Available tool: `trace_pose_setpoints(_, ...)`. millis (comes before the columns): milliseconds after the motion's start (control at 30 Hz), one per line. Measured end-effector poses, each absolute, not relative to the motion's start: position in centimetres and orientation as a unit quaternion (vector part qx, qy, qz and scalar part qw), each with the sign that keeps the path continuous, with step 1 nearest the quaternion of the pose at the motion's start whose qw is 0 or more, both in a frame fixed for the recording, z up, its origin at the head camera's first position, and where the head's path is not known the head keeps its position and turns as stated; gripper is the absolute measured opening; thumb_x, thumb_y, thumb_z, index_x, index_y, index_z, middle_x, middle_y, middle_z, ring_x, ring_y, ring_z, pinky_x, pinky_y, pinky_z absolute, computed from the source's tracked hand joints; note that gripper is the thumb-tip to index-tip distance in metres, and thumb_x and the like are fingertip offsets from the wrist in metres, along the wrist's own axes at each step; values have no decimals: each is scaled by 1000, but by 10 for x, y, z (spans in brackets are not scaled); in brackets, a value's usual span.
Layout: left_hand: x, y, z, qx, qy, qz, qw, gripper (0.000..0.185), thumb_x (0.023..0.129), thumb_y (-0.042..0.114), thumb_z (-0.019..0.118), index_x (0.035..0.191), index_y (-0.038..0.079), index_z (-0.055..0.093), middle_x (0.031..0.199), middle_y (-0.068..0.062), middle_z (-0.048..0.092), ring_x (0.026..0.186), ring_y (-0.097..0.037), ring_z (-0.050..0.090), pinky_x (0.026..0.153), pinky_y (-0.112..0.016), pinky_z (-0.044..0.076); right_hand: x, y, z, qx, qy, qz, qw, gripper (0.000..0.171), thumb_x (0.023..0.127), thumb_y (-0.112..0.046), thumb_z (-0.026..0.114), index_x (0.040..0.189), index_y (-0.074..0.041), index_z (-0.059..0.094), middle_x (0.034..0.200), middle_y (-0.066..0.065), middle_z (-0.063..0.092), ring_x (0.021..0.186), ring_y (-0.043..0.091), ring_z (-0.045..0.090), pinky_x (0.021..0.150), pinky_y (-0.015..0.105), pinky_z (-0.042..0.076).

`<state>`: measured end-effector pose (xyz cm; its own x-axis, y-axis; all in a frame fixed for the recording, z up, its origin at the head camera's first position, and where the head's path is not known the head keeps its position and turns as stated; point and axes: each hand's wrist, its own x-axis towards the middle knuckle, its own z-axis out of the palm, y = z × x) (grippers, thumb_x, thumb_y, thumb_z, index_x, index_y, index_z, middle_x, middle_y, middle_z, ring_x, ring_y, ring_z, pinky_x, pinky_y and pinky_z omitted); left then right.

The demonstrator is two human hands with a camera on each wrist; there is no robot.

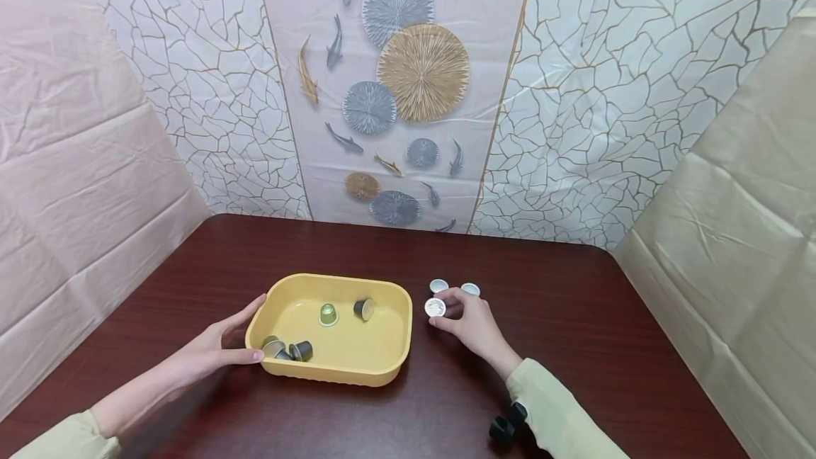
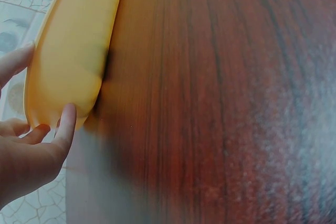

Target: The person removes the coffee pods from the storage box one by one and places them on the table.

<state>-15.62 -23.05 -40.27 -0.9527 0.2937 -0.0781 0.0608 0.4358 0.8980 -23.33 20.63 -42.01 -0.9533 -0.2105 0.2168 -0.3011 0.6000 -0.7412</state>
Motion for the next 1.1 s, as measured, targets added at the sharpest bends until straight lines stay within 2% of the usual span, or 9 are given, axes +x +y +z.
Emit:
trace_pose_setpoints(233,-156,-231,-402,103,839,522,115,96,84,27,77,159,30,18,160,-17,32,142,-39,36,108,-58,31,-232,208,-424,136,-903,405,38,30,79,-15,82,106,-11,72,98,4,75,84,12,70,74,20,51)
trace_pose_setpoints(700,-157,-231,-403,105,839,521,117,95,85,27,77,159,31,18,159,-18,33,141,-38,38,107,-57,33,-229,209,-427,139,-901,410,29,29,80,-14,80,107,-10,72,100,5,76,90,16,71,80,26,54)
trace_pose_setpoints(1100,-157,-231,-403,104,838,523,117,96,84,27,77,159,31,18,160,-17,32,141,-38,38,107,-57,32,-235,211,-429,134,-904,403,37,27,81,-14,79,107,-9,72,101,6,75,86,14,70,75,20,52)
